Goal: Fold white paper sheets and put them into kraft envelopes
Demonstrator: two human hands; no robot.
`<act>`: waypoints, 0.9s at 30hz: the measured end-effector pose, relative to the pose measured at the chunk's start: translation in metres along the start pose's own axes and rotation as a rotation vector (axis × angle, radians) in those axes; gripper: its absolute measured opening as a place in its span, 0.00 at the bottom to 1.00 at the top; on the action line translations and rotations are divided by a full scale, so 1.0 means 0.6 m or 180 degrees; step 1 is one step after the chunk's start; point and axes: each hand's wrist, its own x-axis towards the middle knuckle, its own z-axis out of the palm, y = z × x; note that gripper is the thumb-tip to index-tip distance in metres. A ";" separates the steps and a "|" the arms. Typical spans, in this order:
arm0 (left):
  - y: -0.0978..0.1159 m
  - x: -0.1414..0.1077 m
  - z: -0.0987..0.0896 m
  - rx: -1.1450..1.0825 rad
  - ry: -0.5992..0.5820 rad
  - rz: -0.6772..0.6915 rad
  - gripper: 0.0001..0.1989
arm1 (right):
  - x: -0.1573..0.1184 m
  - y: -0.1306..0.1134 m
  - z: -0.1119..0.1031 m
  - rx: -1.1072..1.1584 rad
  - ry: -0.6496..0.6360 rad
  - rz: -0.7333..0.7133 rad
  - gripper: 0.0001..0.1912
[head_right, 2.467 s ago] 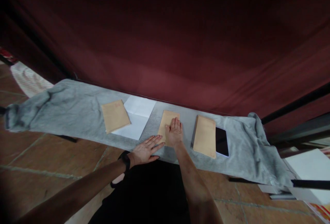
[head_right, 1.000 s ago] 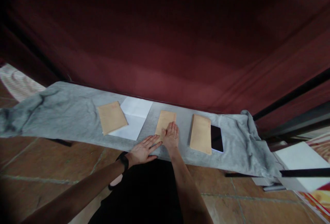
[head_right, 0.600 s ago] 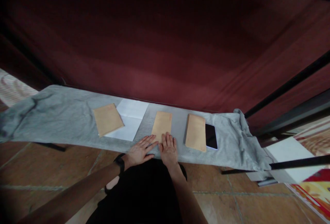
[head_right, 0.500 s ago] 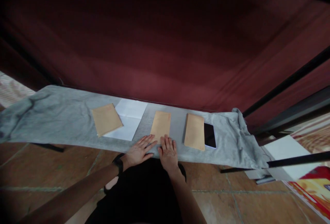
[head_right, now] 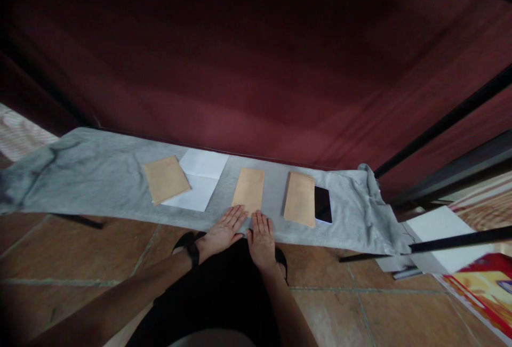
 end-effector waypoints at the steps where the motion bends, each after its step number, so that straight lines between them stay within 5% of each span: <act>1: 0.000 -0.002 0.001 -0.0025 0.0013 0.0032 0.33 | -0.001 0.001 0.000 0.0005 -0.0009 -0.0016 0.27; 8: 0.003 -0.003 0.003 -0.0108 -0.0013 -0.0025 0.35 | 0.006 0.011 0.003 0.0317 0.0114 0.0078 0.25; 15: 0.015 0.001 0.010 -0.0019 -0.0060 -0.0101 0.35 | 0.057 0.000 0.007 0.0473 0.0234 0.1224 0.23; 20: 0.022 0.003 0.019 0.0029 0.0002 -0.0172 0.35 | 0.094 0.008 0.009 0.1468 0.0368 0.1824 0.17; 27: 0.028 0.006 0.020 0.0114 -0.0078 -0.0162 0.38 | 0.103 0.037 0.016 0.2272 0.0508 0.1723 0.16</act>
